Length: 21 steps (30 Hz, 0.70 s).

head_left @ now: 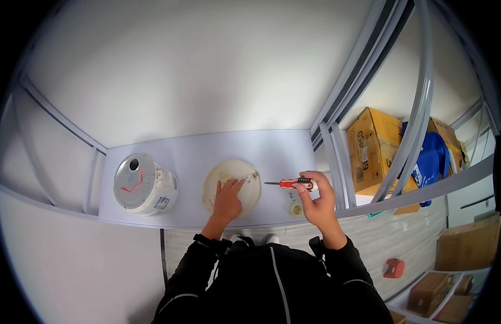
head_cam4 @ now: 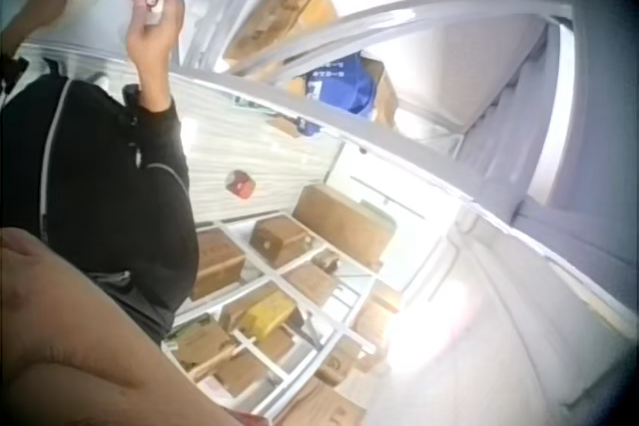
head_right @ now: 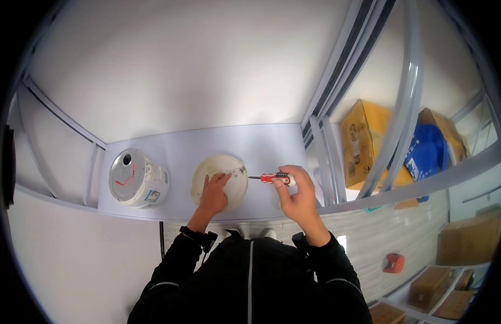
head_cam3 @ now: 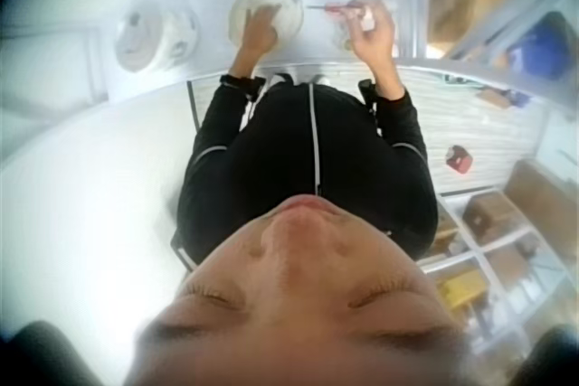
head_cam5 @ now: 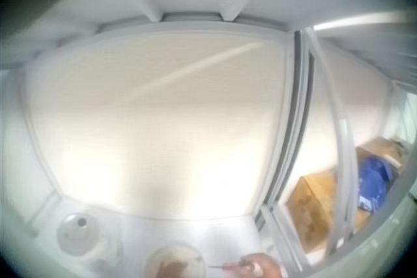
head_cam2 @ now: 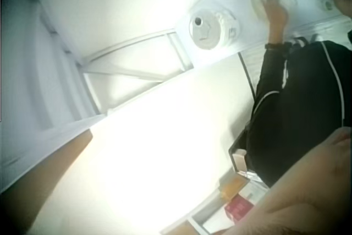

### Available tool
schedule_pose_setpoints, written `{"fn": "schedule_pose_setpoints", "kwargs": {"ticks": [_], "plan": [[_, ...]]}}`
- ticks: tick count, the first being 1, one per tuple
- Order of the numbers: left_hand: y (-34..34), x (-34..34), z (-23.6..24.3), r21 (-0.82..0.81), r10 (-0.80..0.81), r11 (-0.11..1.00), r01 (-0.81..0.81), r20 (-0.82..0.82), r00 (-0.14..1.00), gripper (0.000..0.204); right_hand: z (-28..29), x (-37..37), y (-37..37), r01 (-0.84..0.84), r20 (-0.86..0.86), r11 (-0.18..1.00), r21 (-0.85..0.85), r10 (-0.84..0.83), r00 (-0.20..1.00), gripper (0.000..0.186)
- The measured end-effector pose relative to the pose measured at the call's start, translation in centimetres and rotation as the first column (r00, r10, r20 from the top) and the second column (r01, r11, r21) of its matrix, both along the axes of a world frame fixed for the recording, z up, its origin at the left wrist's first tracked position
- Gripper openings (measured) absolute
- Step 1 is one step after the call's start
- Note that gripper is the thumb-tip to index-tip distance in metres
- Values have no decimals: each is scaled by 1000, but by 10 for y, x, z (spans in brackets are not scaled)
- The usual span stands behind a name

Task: The person uses a screwdriver to remove screws from a white plastic lid and a metal lid, then places the screwdriver on the shelf. The person continues to manipulate the lids and the screwdriver.

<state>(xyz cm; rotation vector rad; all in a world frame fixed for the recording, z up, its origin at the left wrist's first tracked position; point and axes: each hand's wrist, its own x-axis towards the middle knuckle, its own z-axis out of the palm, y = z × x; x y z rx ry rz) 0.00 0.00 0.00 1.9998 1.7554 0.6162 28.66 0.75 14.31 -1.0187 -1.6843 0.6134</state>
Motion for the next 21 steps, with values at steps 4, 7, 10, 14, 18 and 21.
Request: {"fn": "schedule_pose_setpoints", "kwargs": {"ticks": [4, 7, 10, 14, 18, 21], "plan": [[3, -12, -5, 78, -18, 997, 19, -15, 1000, 60, -2, -10, -1, 1, -4, 1000, 2, -1, 1000, 29], [6, -15, 15, -16, -42, 999, 41, -73, 996, 58, -6, -17, -4, 14, -11, 1000, -21, -15, 1000, 29], [8, -7, 15, -54, -33, 998, 26, -126, 991, 67, -5, -15, -5, 21, 28, 999, -29, -20, 999, 29], [13, -3, 6, -26, -32, 999, 29, -138, 990, 69, -2, -12, -6, 38, 67, 998, -53, -34, 997, 30], [10, -12, 0, -32, -186, 983, 183, -238, 953, 69, -1, -10, -6, 36, 75, 999, -28, -34, 997, 30], [5, -15, -7, -7, -219, 974, 224, -252, 943, 67, -4, -12, -5, 28, 71, 999, -26, -26, 997, 30]]}}
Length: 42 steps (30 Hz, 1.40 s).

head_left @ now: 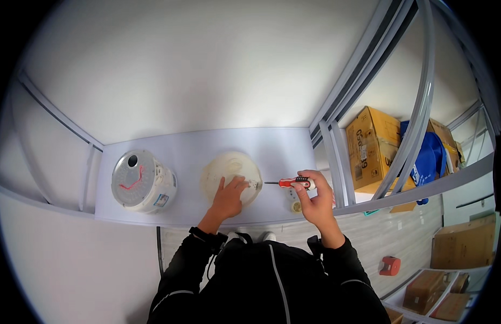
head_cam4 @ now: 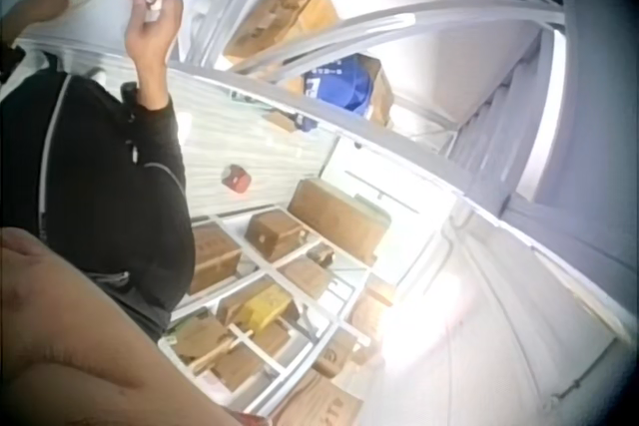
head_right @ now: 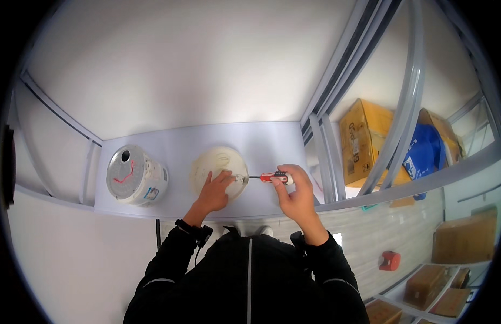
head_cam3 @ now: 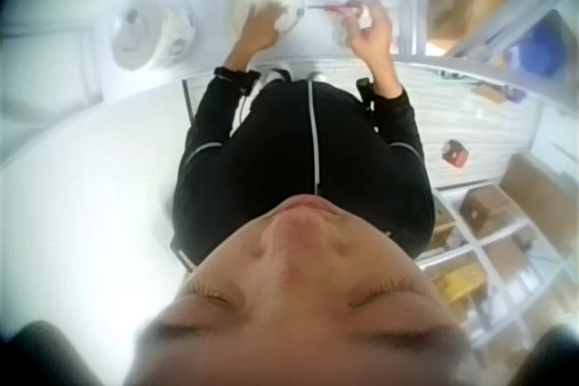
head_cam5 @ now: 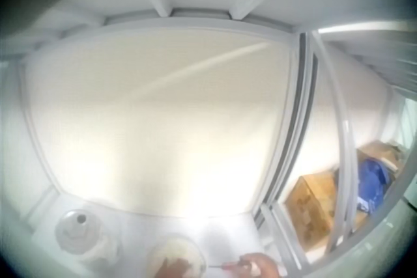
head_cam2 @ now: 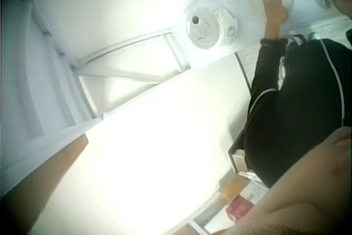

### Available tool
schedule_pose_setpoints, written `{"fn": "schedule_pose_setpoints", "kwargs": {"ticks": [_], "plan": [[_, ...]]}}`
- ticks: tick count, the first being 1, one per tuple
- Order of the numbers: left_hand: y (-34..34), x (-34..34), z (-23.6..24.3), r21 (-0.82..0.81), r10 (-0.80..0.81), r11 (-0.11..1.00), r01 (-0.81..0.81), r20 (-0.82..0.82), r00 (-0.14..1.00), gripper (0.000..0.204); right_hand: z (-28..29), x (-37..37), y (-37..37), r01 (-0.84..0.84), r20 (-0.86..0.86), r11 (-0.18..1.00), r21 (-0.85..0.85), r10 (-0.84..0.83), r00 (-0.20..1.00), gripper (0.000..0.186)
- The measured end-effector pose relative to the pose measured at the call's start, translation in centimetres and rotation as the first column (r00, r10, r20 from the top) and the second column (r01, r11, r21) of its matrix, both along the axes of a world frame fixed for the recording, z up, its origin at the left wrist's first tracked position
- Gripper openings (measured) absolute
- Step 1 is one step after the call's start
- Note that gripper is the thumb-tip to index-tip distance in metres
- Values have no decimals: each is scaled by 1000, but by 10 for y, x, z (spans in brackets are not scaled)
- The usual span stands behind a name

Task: The person uses a screwdriver to remove screws from a white plastic lid and a metal lid, then places the screwdriver on the shelf. The person continues to manipulate the lids and the screwdriver.

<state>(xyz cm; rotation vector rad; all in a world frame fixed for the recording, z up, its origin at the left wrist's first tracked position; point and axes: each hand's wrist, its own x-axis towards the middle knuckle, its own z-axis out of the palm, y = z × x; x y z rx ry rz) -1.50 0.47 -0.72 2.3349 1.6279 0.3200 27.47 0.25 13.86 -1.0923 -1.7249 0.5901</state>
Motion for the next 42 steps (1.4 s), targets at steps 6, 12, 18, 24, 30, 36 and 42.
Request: {"fn": "schedule_pose_setpoints", "kwargs": {"ticks": [6, 12, 18, 24, 30, 36, 42], "plan": [[4, 16, 14, -102, 126, 989, -105, 223, 967, 51, -2, -10, -1, -113, 92, 993, 41, 108, 990, 32], [-3, 17, 10, -117, 138, 987, -106, 312, 940, 38, -10, -23, 2, -205, 157, 978, 29, 198, 967, 34], [-3, 13, 1, -81, 104, 994, -78, 402, 910, 30, -19, -30, 6, -250, 215, 968, -7, 246, 945, 34], [-4, 10, -5, -66, 75, 997, -52, 428, 901, 29, -21, -38, 8, -269, 230, 963, 6, 261, 938, 32], [-2, 9, -3, -30, 40, 999, -31, 382, 923, 32, -23, -41, 8, -255, 274, 967, 12, 242, 931, 32], [1, 9, -5, -91, 67, 995, -34, 389, 919, 34, -19, -43, 10, -291, 316, 955, 55, 260, 912, 30], [4, 9, -8, -88, 43, 996, -10, 380, 924, 33, -3, -49, 13, -312, 444, 949, 43, 262, 857, 35]]}}
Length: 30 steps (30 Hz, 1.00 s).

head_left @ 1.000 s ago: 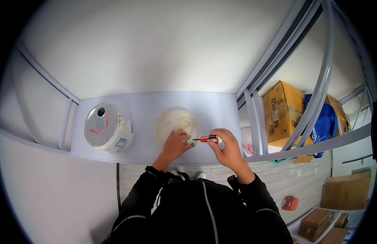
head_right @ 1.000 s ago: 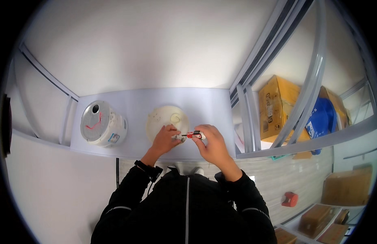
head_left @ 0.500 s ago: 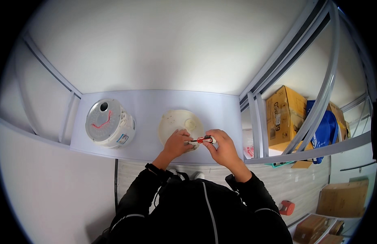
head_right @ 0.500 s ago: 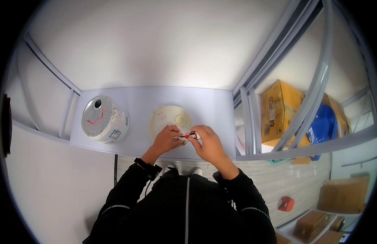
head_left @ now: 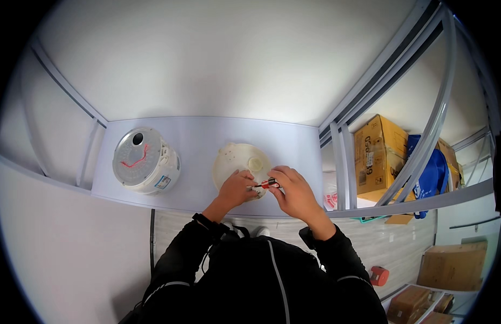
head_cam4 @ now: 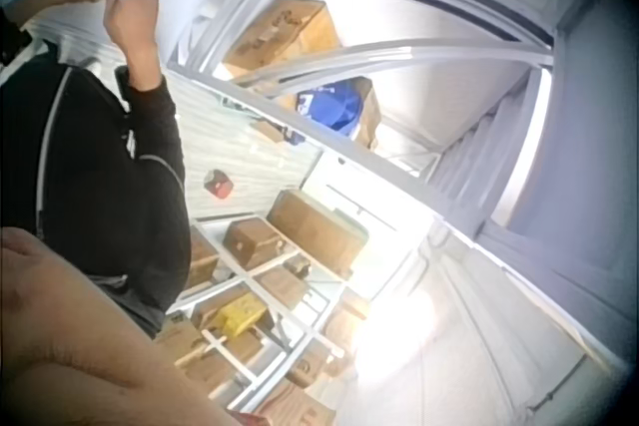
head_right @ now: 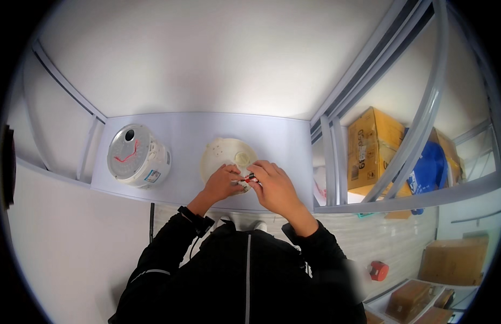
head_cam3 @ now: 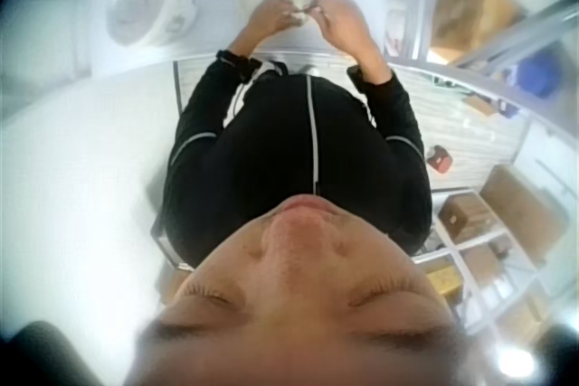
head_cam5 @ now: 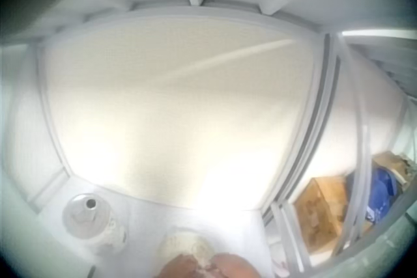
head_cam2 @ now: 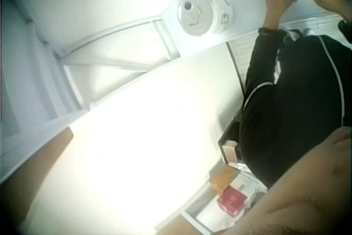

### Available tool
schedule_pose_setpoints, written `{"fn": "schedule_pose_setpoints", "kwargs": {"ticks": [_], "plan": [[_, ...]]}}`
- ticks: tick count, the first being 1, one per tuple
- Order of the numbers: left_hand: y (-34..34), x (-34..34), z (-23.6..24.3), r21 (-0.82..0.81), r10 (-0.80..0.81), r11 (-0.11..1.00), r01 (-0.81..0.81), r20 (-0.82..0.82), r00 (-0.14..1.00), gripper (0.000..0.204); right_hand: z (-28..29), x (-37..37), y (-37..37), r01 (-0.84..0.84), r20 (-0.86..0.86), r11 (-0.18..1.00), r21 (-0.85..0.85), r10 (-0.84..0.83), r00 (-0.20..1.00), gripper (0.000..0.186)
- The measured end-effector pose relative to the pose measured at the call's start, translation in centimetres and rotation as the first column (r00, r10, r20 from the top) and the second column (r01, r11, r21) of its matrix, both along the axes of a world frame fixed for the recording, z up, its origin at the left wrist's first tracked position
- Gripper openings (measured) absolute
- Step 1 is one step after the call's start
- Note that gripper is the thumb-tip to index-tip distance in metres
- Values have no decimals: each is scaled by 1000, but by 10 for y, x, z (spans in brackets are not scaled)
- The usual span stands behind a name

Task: The person uses a screwdriver to remove screws from a white plastic lid and a metal lid, then places the screwdriver on the shelf. The person continues to manipulate the lids and the screwdriver.

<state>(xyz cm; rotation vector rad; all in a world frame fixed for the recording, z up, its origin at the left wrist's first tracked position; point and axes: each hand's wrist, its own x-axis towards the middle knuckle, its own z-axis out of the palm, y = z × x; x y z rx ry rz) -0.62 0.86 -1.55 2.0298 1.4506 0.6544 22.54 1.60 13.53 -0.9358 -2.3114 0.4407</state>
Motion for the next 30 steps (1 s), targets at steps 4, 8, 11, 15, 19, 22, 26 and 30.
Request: {"fn": "schedule_pose_setpoints", "kwargs": {"ticks": [4, 8, 11, 15, 19, 22, 26, 30], "plan": [[2, 0, 4, -21, -13, 1000, 13, -23, 1000, 33, 6, -5, 5, 140, 121, 986, -86, -129, 984, 43], [4, 0, 5, -28, -40, 999, 39, -35, 999, 32, -1, -9, 9, 107, 76, 990, -92, -100, 992, 52], [4, 1, 13, -42, -61, 997, 59, -46, 997, 30, -2, -18, 5, 238, 93, 970, -58, -232, 968, 54], [4, 0, 8, -53, -62, 997, 58, -71, 996, 31, 2, -23, 7, 198, 74, 970, -142, -189, 979, 51], [6, 0, 10, -85, -62, 995, 55, -78, 995, 31, 8, -20, 14, 1, 34, 997, -79, 1, 999, 47], [8, -2, 8, -101, -79, 992, 72, -70, 994, 32, 15, -23, 10, -7, 46, 996, -93, 11, 999, 46], [9, -4, 3, -81, -73, 994, 71, -28, 997, 34, 21, -30, 8, 246, 159, 886, -394, -198, 967, 50], [9, -4, 5, -73, -72, 995, 71, -16, 997, 33, -3, -29, 9, 153, -24, 961, -230, -163, 986, 58]]}}
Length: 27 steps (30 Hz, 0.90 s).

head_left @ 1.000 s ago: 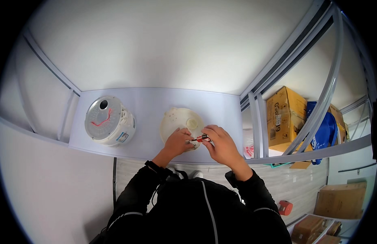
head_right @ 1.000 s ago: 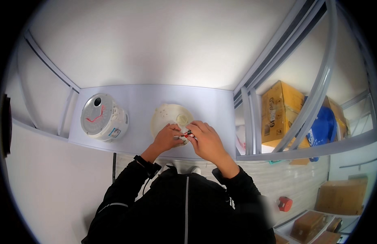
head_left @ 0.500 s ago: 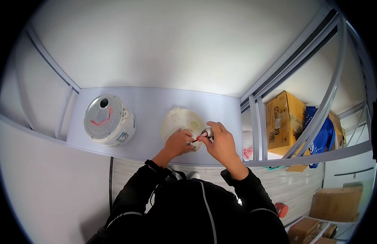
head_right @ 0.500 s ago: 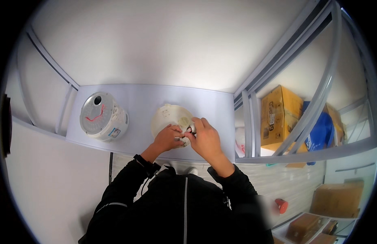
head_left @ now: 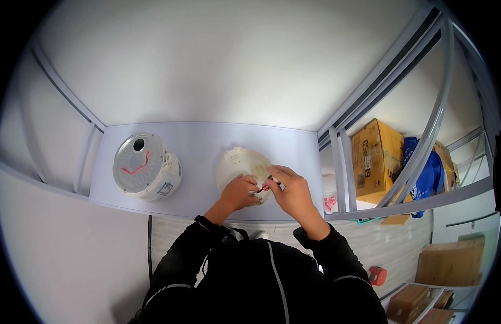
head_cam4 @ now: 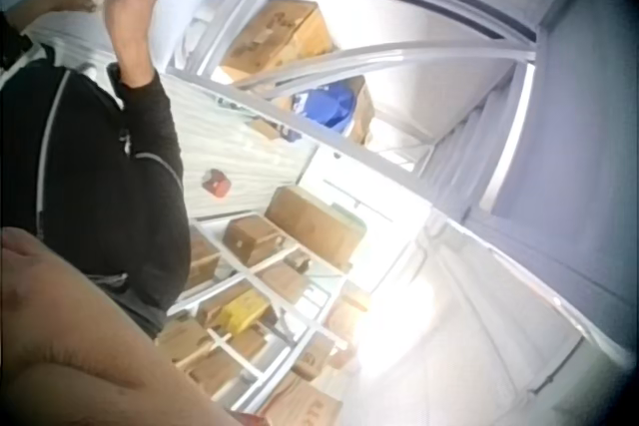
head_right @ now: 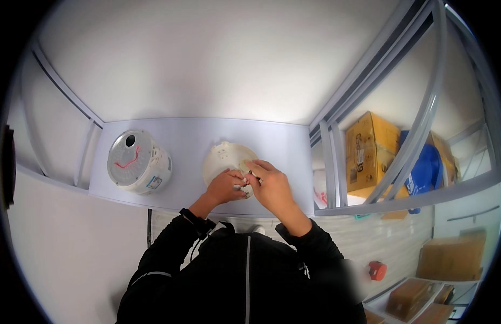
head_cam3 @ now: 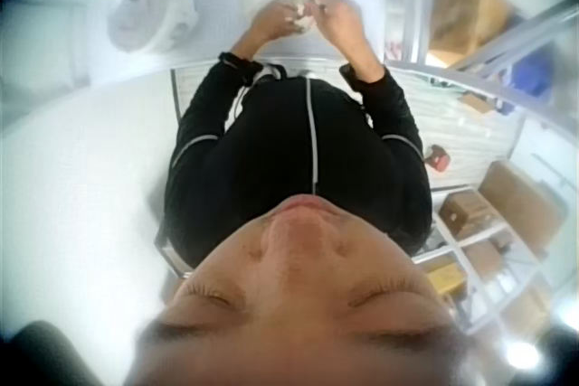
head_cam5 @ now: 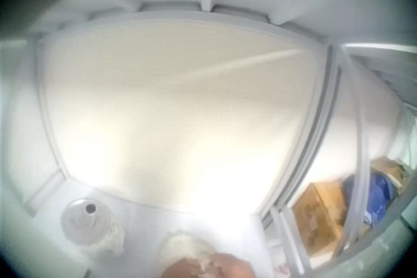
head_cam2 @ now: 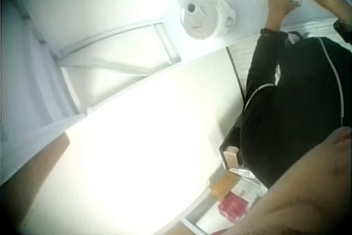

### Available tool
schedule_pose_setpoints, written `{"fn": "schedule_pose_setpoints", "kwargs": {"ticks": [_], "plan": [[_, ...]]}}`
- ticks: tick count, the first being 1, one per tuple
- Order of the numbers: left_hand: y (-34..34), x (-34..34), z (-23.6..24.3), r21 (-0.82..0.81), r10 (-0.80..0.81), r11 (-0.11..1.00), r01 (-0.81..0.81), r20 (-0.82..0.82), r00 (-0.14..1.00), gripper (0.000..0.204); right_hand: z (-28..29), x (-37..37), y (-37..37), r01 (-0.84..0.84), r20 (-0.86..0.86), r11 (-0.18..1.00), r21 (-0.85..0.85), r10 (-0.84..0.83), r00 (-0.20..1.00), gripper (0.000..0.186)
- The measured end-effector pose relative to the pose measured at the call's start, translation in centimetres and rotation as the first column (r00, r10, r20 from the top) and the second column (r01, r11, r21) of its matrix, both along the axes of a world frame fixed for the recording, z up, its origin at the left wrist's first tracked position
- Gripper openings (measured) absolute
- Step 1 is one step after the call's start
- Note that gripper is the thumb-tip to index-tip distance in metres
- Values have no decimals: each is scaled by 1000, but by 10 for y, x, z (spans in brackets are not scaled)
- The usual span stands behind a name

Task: The person uses a screwdriver to remove screws from a white plastic lid and a metal lid, then places the screwdriver on the shelf. The person continues to manipulate the lids and the screwdriver.

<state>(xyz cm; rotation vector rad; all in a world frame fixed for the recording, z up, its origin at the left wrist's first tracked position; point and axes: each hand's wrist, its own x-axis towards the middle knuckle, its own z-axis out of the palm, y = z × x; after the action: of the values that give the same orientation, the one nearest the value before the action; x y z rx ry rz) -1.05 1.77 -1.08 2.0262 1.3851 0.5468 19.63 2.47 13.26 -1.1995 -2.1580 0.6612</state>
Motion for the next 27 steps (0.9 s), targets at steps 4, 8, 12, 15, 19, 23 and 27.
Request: {"fn": "schedule_pose_setpoints", "kwargs": {"ticks": [4, 8, 12, 15, 19, 23, 27], "plan": [[0, -1, 2, 7, -17, 1000, 17, 12, 1000, 32, -18, -5, 3, 6, -174, 981, 196, 29, 984, 63], [-1, -4, 2, 13, -27, 1000, 27, -4, 1000, 32, 7, -10, -9, 212, 297, 975, 73, -224, 928, 49], [4, -6, -1, 26, -86, 996, 86, -28, 996, 33, 34, -4, -1, 108, 488, 985, -134, -29, 873, 44], [6, -5, 1, 16, -96, 995, 96, -4, 995, 33, 13, 6, -5, -154, 209, 972, 179, 115, 971, 42], [8, -10, -3, 12, -113, 994, 113, 22, 993, 33, 41, -13, -24, 41, 398, 999, -15, -32, 917, 39], [10, -10, 0, 12, -152, 988, 152, -1, 988, 34, 36, -18, -19, 232, 598, 951, -203, -68, 799, 46], [10, -11, 0, 29, -163, 986, 162, 28, 986, 33, 22, -7, -18, -152, 268, 960, 235, 86, 960, 47]]}}
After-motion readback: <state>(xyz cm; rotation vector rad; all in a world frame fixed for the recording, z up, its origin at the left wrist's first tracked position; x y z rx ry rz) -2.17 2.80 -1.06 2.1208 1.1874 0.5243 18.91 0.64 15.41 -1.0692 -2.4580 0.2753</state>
